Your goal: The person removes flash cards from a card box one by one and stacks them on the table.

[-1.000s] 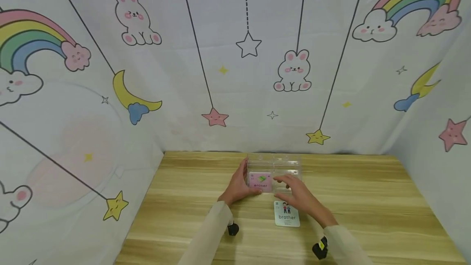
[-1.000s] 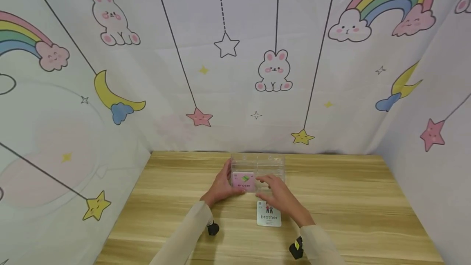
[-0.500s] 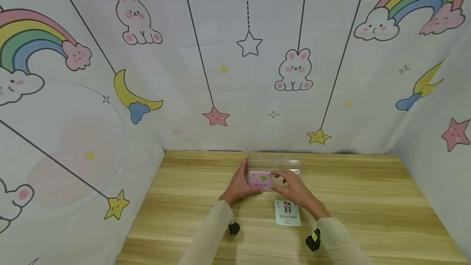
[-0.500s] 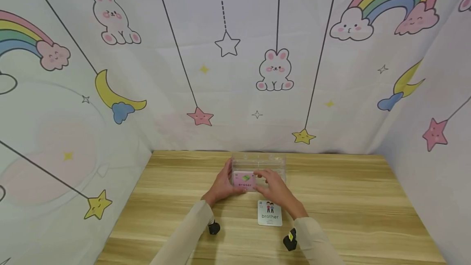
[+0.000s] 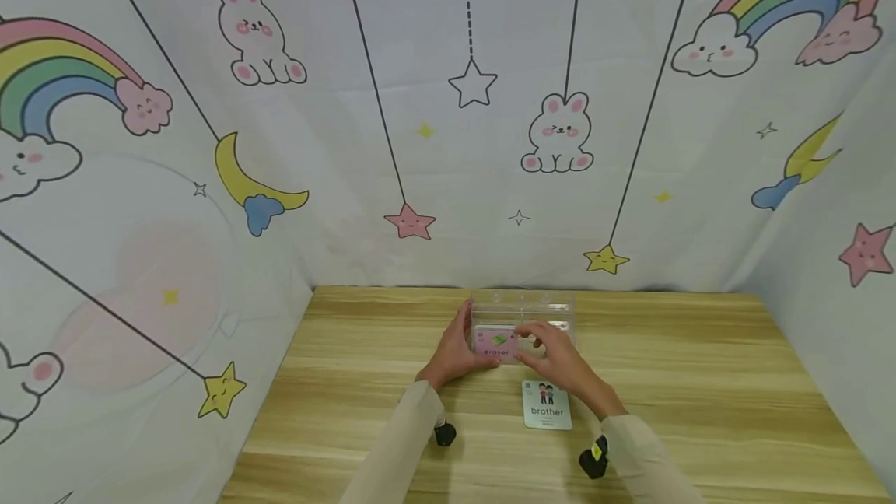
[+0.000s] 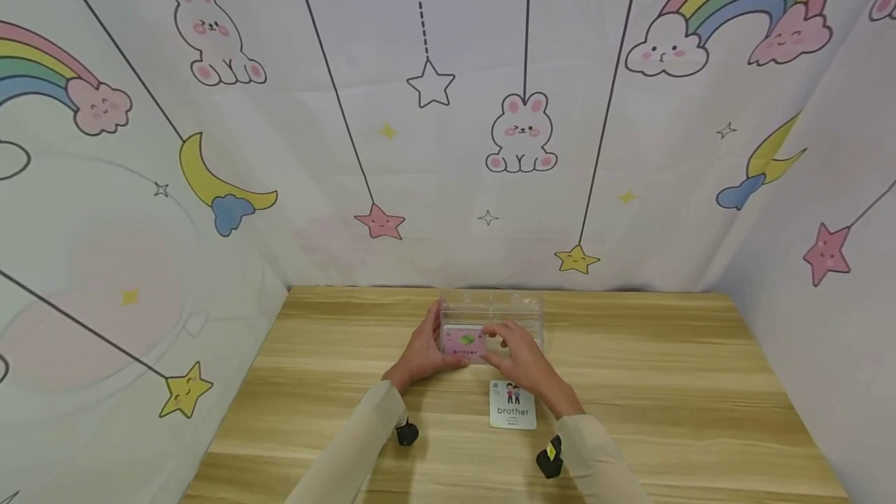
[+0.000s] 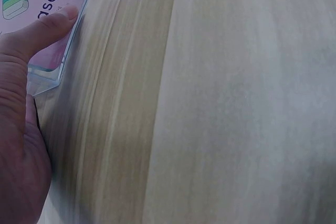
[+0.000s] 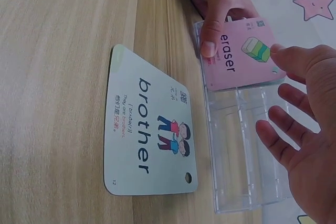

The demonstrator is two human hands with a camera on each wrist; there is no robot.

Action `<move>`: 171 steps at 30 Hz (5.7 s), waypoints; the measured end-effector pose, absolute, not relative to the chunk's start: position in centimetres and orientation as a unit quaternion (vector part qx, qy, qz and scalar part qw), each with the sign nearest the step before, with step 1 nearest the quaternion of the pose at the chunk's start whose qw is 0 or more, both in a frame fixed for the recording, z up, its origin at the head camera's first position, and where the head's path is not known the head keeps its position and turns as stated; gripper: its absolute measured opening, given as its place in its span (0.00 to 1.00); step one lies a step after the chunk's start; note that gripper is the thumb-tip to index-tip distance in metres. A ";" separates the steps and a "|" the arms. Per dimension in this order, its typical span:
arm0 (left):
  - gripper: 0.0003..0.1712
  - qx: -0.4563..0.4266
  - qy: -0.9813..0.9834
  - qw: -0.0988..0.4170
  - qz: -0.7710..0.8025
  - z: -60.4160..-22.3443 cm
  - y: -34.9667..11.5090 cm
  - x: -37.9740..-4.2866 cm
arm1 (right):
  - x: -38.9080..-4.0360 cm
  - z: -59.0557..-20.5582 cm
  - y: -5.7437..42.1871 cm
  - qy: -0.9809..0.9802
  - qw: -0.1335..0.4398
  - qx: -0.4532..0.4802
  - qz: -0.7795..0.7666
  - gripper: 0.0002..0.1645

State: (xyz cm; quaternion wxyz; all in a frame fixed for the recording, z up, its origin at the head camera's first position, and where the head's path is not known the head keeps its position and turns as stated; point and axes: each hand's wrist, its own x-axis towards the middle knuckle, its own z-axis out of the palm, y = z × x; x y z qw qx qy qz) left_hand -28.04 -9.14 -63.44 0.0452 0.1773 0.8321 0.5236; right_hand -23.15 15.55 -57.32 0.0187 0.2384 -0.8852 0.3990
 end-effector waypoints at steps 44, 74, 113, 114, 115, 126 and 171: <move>0.77 0.174 0.829 0.039 0.530 -63.4 -9.0 -27.9 | -23.7 -54.3 15.0 -0.859 0.064 0.237 0.449 0.17; 0.77 0.155 0.838 0.060 0.519 -63.0 -8.9 -27.6 | -19.7 -54.6 21.0 -0.878 0.058 0.209 0.426 0.17; 0.78 0.146 0.844 0.064 0.512 -63.3 -9.1 -27.8 | -17.2 -60.1 21.0 -0.829 -0.078 0.112 0.542 0.21; 0.78 0.145 0.845 0.065 0.511 -63.3 -9.1 -27.8 | -17.2 -60.1 21.0 -0.831 -0.078 0.112 0.540 0.21; 0.78 0.145 0.845 0.065 0.511 -63.3 -9.1 -27.8 | -17.2 -60.1 21.0 -0.830 -0.078 0.113 0.540 0.21; 0.78 0.148 0.844 0.063 0.512 -63.3 -9.0 -27.8 | -16.6 -59.5 20.4 -0.889 -0.027 0.118 0.441 0.23; 0.78 0.146 0.844 0.063 0.512 -63.3 -9.1 -27.8 | -17.8 -61.2 20.2 -0.928 0.012 0.186 0.324 0.20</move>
